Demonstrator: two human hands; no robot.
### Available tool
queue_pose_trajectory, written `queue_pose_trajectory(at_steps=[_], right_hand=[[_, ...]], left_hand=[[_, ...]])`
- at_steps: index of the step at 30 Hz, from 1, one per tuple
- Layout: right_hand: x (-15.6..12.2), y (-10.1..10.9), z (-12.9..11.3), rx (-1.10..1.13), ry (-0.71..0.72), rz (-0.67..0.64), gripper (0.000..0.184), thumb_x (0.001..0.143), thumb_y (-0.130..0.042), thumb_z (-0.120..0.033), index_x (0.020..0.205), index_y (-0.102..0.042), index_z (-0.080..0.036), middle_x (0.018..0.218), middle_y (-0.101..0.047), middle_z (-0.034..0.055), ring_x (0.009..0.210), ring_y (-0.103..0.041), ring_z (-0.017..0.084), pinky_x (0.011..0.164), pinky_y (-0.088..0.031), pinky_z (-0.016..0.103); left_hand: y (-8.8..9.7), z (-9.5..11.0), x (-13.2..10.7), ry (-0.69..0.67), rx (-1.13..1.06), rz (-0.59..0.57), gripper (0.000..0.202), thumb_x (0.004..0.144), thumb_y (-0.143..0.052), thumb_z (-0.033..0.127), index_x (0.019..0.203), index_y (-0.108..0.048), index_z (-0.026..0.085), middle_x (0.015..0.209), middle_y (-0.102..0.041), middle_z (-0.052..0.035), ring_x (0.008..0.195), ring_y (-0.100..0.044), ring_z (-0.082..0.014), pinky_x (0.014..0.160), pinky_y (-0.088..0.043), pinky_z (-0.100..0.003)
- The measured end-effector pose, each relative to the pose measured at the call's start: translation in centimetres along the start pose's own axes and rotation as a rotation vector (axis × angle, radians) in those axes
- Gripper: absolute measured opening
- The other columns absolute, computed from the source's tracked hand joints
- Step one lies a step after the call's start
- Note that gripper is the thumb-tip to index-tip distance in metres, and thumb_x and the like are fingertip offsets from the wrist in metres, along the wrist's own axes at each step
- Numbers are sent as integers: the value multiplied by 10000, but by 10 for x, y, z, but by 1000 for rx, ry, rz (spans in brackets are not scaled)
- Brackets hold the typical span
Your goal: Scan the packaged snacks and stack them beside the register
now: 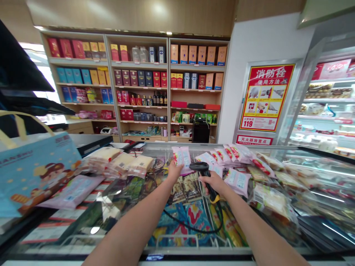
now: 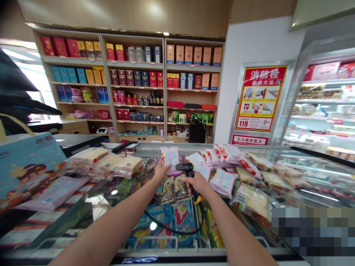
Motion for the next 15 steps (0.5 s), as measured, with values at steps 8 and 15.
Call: queue_pose_trajectory(at_steps=[8, 15], right_hand=[[0, -2, -1, -1, 6, 1, 214, 685, -658, -327, 717, -490, -197, 481, -513, -60, 368, -473, 99, 379, -463, 249], [-4, -5, 0, -19, 38, -25, 287, 657, -693, -375, 754, -489, -197, 488, -512, -71, 364, -475, 98, 383, -459, 250]], left_hand=[[-1, -8, 7, 14, 49, -4, 366, 727, -683, 104, 1089, -635, 128, 1075, -730, -104, 967, -697, -214, 820, -548, -273], [2, -4, -4, 66, 26, -27, 334, 695, -709, 99, 1023, -650, 121, 1018, -744, -103, 936, -705, -215, 783, -555, -277]])
Point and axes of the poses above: each hand's wrist, its own x-axis towards the middle knuckle, its own y-axis out of the back of the hand, z = x × y, the point moved 9 cm from there along x, towards the middle knuckle
